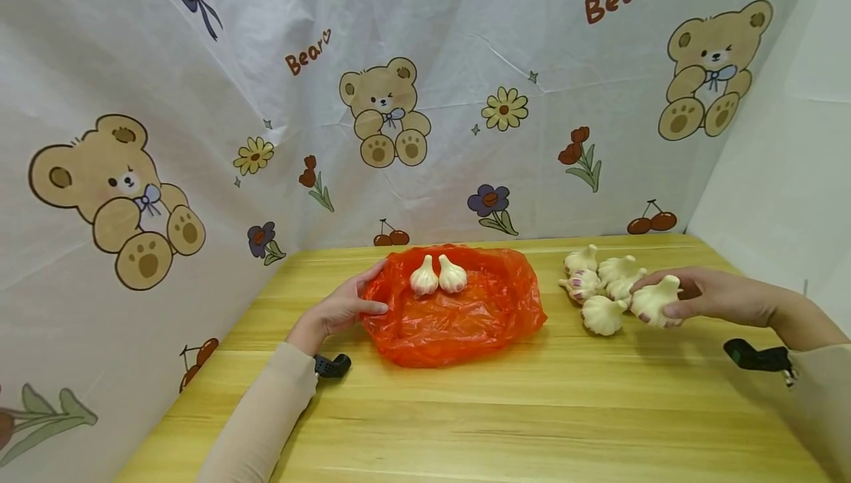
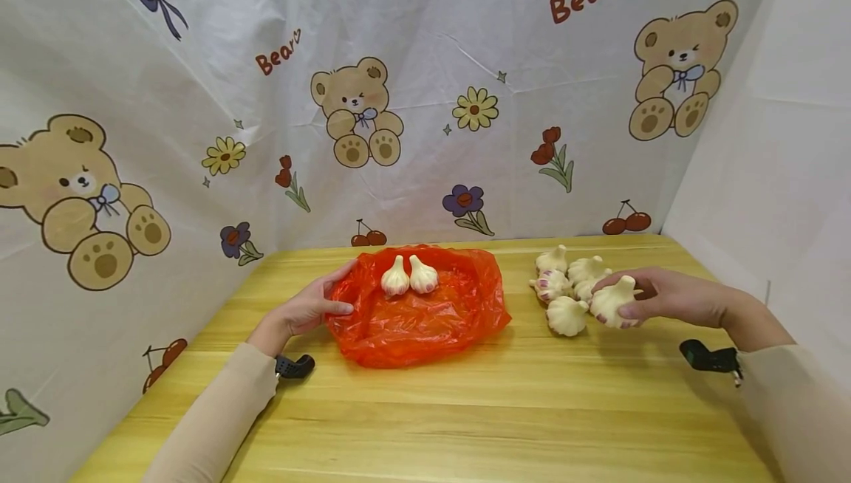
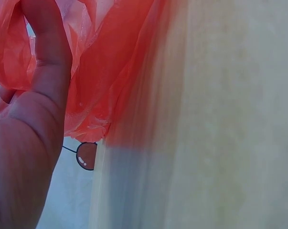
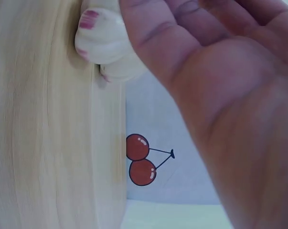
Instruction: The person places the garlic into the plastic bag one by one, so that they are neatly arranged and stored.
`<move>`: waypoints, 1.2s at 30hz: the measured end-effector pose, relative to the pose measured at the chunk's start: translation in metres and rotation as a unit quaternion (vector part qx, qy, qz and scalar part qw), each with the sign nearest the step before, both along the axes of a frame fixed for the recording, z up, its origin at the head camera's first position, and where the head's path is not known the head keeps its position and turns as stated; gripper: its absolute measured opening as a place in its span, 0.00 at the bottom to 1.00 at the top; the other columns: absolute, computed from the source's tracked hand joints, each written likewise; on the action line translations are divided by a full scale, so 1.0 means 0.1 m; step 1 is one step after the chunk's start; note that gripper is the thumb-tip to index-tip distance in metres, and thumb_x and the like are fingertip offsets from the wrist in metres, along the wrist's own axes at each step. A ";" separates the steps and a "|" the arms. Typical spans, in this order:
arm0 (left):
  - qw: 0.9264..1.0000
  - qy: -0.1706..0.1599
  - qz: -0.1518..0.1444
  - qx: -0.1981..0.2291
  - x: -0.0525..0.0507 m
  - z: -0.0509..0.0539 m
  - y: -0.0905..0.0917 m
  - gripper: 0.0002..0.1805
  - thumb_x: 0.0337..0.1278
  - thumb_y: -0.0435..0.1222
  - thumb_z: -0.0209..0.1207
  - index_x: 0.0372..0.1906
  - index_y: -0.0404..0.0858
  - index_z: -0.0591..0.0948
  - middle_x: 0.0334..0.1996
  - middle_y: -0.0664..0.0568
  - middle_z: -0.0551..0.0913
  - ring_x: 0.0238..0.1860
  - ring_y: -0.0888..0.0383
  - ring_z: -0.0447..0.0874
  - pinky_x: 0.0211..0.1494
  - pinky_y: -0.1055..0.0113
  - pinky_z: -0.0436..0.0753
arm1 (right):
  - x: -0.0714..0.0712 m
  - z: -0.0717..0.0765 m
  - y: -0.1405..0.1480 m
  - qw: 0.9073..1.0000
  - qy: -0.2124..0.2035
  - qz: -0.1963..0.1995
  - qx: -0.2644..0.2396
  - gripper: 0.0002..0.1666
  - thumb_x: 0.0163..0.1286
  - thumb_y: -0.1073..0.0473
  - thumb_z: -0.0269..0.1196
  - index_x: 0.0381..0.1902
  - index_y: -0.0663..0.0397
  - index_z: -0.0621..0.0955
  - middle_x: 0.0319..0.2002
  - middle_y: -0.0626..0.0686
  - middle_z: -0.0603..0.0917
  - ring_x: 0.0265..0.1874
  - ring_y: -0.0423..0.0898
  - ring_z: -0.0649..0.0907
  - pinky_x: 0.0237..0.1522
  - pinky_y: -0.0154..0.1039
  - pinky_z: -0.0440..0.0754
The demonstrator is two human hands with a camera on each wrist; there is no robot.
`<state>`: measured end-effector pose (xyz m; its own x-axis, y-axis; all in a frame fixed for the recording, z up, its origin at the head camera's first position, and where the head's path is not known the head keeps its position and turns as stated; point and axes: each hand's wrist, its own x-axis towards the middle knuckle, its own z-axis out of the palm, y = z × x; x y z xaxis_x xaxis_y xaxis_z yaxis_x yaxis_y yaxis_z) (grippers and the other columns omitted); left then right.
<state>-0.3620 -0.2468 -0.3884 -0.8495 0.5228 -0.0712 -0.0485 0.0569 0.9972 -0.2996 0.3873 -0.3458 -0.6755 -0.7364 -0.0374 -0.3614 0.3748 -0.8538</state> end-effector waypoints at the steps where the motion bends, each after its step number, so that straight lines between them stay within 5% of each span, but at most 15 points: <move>1: 1.000 0.000 -0.001 0.000 0.00 0.00 0.00 0.56 0.60 0.24 0.67 0.83 0.62 0.51 0.83 0.49 0.52 0.78 0.39 0.61 0.63 0.52 0.84 | 0.00 0.01 0.00 1.000 -0.003 0.002 -0.006 0.27 0.78 0.71 0.50 0.73 0.64 0.66 0.49 0.45 0.86 0.43 0.46 0.85 0.46 0.39 0.86; 9: 1.000 0.002 -0.006 0.002 0.01 0.01 0.00 0.56 0.61 0.23 0.65 0.84 0.61 0.50 0.83 0.49 0.52 0.78 0.38 0.60 0.63 0.53 0.84 | -0.05 0.03 -0.09 0.998 0.021 0.033 -0.044 0.25 0.79 0.73 0.46 0.72 0.72 0.65 0.42 0.49 0.84 0.37 0.49 0.82 0.38 0.43 0.84; 19: 1.000 0.005 -0.006 -0.002 0.02 0.01 0.01 0.56 0.61 0.24 0.66 0.84 0.62 0.50 0.83 0.50 0.52 0.78 0.39 0.60 0.63 0.53 0.84 | -0.14 0.08 -0.34 0.998 0.015 0.034 -0.046 0.16 0.81 0.70 0.45 0.60 0.65 0.74 0.41 0.46 0.84 0.36 0.47 0.82 0.39 0.42 0.85; 27: 1.000 0.005 0.002 -0.008 0.00 0.02 0.01 0.55 0.61 0.24 0.65 0.84 0.61 0.50 0.82 0.49 0.53 0.78 0.40 0.61 0.63 0.53 0.85 | -0.12 0.17 -0.55 0.996 0.064 -0.065 0.018 0.11 0.83 0.62 0.49 0.52 0.63 0.75 0.37 0.48 0.81 0.37 0.45 0.82 0.39 0.37 0.83; 31: 1.000 0.006 0.002 -0.008 0.00 0.01 0.00 0.55 0.62 0.24 0.65 0.84 0.61 0.50 0.82 0.49 0.54 0.77 0.39 0.62 0.63 0.53 0.85 | -0.12 0.23 -0.61 0.994 0.085 -0.066 0.001 0.12 0.83 0.63 0.48 0.54 0.64 0.74 0.39 0.50 0.81 0.37 0.46 0.82 0.40 0.38 0.84; 36: 1.000 0.011 0.000 -0.012 0.00 0.01 0.01 0.55 0.62 0.26 0.66 0.83 0.62 0.50 0.83 0.49 0.53 0.77 0.40 0.62 0.63 0.54 0.85 | -0.15 0.32 -0.73 0.992 0.108 -0.062 -0.004 0.09 0.83 0.63 0.49 0.45 0.62 0.75 0.37 0.51 0.81 0.35 0.49 0.83 0.39 0.40 0.85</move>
